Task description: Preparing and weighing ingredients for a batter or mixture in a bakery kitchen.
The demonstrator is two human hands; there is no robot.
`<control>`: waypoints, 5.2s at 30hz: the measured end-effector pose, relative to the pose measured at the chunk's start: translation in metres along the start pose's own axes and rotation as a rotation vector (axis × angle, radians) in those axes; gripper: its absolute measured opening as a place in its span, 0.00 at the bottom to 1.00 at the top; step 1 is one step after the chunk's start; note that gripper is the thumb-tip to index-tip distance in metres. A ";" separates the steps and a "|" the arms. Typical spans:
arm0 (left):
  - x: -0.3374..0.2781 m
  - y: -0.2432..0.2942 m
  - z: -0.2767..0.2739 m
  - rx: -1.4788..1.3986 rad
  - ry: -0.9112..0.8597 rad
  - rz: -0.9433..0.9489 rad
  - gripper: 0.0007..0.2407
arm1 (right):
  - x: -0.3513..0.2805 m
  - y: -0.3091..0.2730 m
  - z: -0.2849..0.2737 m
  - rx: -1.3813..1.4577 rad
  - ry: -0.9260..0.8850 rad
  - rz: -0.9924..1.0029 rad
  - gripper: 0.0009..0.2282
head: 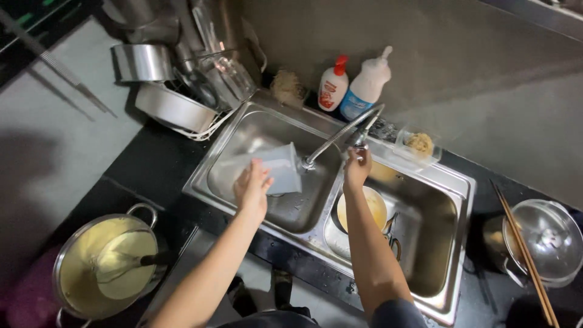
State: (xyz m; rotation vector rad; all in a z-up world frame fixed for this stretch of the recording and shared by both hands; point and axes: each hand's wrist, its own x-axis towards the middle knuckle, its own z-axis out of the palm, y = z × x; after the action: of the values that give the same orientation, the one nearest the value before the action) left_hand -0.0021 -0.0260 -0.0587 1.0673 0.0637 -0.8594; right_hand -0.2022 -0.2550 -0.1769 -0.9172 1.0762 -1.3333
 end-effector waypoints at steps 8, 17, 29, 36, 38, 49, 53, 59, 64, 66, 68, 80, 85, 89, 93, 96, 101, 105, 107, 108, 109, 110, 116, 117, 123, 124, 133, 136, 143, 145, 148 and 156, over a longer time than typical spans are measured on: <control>0.037 -0.072 -0.038 -0.273 -0.097 -0.278 0.15 | -0.018 -0.040 -0.020 -0.651 -0.475 -0.372 0.39; -0.010 -0.065 -0.050 -0.478 -0.166 -0.340 0.13 | -0.096 -0.057 -0.030 -0.680 -0.377 0.305 0.26; -0.076 -0.105 -0.073 -0.469 -0.315 -0.565 0.09 | -0.172 -0.169 -0.068 -0.722 -0.391 0.154 0.21; -0.110 -0.069 -0.042 0.516 -0.544 -0.103 0.19 | -0.171 -0.183 -0.071 -0.816 -0.384 0.084 0.20; -0.113 -0.063 -0.035 0.587 -0.588 0.022 0.20 | -0.183 -0.205 -0.050 -0.909 -0.344 -0.045 0.20; -0.143 -0.043 -0.021 0.808 -0.819 0.269 0.18 | -0.151 -0.235 0.015 -1.196 -0.560 -0.685 0.31; -0.144 -0.047 -0.020 0.837 -0.776 0.405 0.19 | -0.133 -0.223 0.010 -1.140 -0.653 -0.685 0.30; -0.146 -0.055 -0.013 0.834 -0.739 0.506 0.20 | -0.116 -0.254 0.003 -1.099 -0.689 -0.641 0.28; -0.157 -0.051 0.000 0.847 -0.727 0.472 0.19 | -0.116 -0.266 -0.006 -0.987 -0.719 -0.579 0.27; -0.164 -0.059 0.002 0.873 -0.676 0.471 0.17 | -0.113 -0.266 -0.014 -0.937 -0.782 -0.500 0.27; -0.170 -0.060 0.004 0.867 -0.647 0.492 0.17 | -0.116 -0.273 -0.015 -0.990 -0.799 -0.471 0.27; -0.176 -0.080 -0.012 0.765 -0.796 0.534 0.21 | -0.112 -0.201 -0.083 -0.700 -0.621 0.206 0.24; -0.163 -0.101 -0.033 0.802 -0.880 0.411 0.21 | -0.100 -0.180 -0.097 -0.466 -0.522 0.259 0.22; -0.143 -0.086 -0.038 0.846 -0.670 0.336 0.19 | -0.077 -0.159 -0.117 -0.348 -0.488 0.287 0.19; -0.115 -0.070 -0.030 0.863 -0.579 0.480 0.38 | -0.063 -0.148 -0.132 -0.316 -0.507 0.298 0.21; -0.107 -0.072 -0.027 0.864 -0.618 0.443 0.42 | -0.059 -0.146 -0.145 -0.198 -0.554 0.280 0.24; -0.111 -0.094 -0.035 0.786 -0.559 0.426 0.39 | -0.066 -0.177 -0.074 -0.194 -0.561 0.467 0.29; -0.109 -0.117 -0.042 0.710 -0.491 0.520 0.36 | -0.049 -0.166 -0.035 -0.373 -0.641 0.613 0.31; -0.110 -0.113 -0.043 0.693 -0.475 0.524 0.35 | -0.049 -0.165 -0.013 -0.476 -0.685 0.562 0.31; -0.110 -0.111 -0.044 0.673 -0.461 0.530 0.34 | -0.049 -0.164 -0.001 -0.579 -0.725 0.506 0.30; -0.112 -0.108 -0.044 0.673 -0.456 0.526 0.34 | -0.046 -0.160 0.004 -0.581 -0.728 0.511 0.30; -0.113 -0.106 -0.043 0.668 -0.461 0.518 0.33 | -0.043 -0.156 0.010 -0.660 -0.714 0.445 0.28; -0.117 -0.096 -0.040 0.669 -0.493 0.507 0.35 | -0.005 -0.122 0.006 -0.951 -0.664 0.178 0.23; -0.116 -0.095 -0.039 0.679 -0.508 0.503 0.37 | 0.004 -0.113 0.001 -1.035 -0.623 0.107 0.22; -0.106 -0.087 -0.029 0.748 -0.572 0.310 0.46 | -0.010 -0.131 0.024 -1.114 -0.656 -0.430 0.18; -0.105 -0.091 -0.027 0.748 -0.572 0.306 0.46 | -0.001 -0.127 0.019 -1.116 -0.656 -0.427 0.18; -0.081 -0.097 -0.018 0.823 -0.632 0.326 0.50 | 0.022 -0.098 0.009 -1.440 -0.806 -0.774 0.15; -0.078 -0.106 -0.022 0.832 -0.658 0.356 0.50 | 0.018 -0.095 0.012 -1.450 -0.762 -0.774 0.13; -0.070 -0.111 -0.024 0.805 -0.649 0.430 0.47 | 0.024 -0.086 0.006 -1.371 -0.766 -0.819 0.09; -0.070 -0.111 -0.023 0.799 -0.651 0.429 0.46 | 0.024 -0.085 0.006 -1.343 -0.781 -0.867 0.09; -0.072 -0.111 -0.022 0.790 -0.637 0.413 0.44 | 0.022 -0.082 0.003 -1.331 -0.744 -0.820 0.08; -0.067 -0.096 -0.024 0.858 -0.696 0.254 0.45 | 0.023 -0.060 -0.020 -1.211 -0.629 -0.658 0.17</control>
State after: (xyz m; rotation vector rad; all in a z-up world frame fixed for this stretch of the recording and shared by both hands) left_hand -0.1010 0.0130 -0.1132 1.4517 -1.0850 -1.0017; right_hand -0.2395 -0.2797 -0.1262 -2.5499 1.0481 -0.6234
